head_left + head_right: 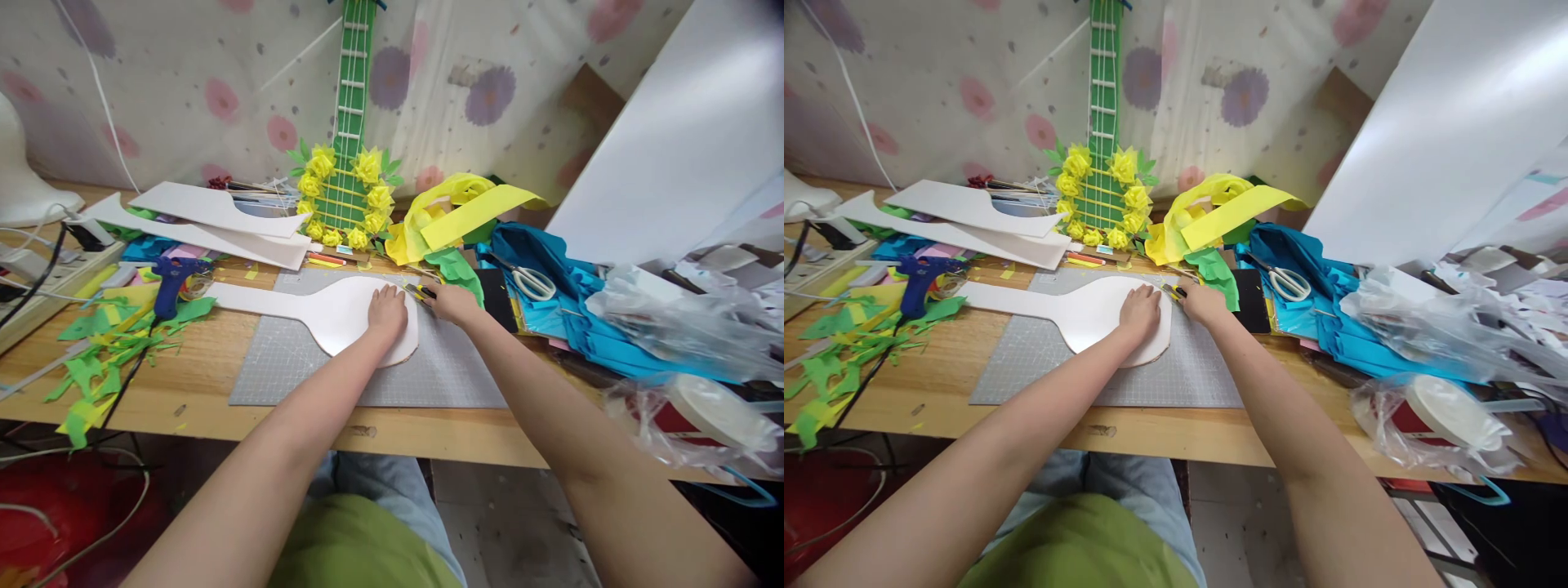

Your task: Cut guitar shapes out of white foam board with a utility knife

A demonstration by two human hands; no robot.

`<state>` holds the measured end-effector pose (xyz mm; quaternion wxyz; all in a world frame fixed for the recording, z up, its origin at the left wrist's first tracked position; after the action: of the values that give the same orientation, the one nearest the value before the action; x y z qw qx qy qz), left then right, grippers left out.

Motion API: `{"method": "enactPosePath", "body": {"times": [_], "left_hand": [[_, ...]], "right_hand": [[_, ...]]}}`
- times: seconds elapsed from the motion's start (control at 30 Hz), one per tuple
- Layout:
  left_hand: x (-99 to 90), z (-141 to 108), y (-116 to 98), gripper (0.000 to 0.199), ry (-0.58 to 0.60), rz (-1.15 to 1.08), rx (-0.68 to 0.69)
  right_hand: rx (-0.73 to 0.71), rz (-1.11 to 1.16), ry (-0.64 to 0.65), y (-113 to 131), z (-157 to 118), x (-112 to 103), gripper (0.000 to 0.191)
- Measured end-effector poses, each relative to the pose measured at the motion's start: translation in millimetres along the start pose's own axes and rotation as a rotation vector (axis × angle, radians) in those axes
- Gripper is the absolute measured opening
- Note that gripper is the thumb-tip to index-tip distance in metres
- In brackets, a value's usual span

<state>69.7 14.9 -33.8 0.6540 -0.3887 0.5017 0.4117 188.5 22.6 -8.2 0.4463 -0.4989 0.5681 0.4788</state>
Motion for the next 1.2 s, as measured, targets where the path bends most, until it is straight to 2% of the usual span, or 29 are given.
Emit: {"method": "enactPosePath", "body": {"times": [0.13,0.23,0.4,1.2], "left_hand": [[-1.7,-0.9,14.7,0.038,0.017,0.005,0.014],[0.3,-3.4,18.4,0.044,0.035,0.009,0.058],[2.6,-5.3,20.3,0.045,0.036,0.016,0.051],[2.1,-4.1,19.0,0.042,0.039,0.0,0.049]], "right_hand": [[-0.019,0.039,-0.027,6.3,7.7,-1.0,0.044],[-0.068,0.062,-0.027,19.8,14.2,-0.6,0.042],[-0.09,0.012,-0.02,34.7,20.3,-0.7,0.039],[-0.223,-0.205,0.021,47.9,6.6,-15.1,0.033]]}}
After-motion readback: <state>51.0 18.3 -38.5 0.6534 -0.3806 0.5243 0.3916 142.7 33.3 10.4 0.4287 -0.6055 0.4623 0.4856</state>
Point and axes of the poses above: each hand's wrist, its own z-axis towards the middle knuckle, its own x-axis out of the palm, y = z × x, the point moved 7 cm from there along z, towards the middle knuckle, and after that the axes turned 9 degrees about z, right-handed, at the moved point
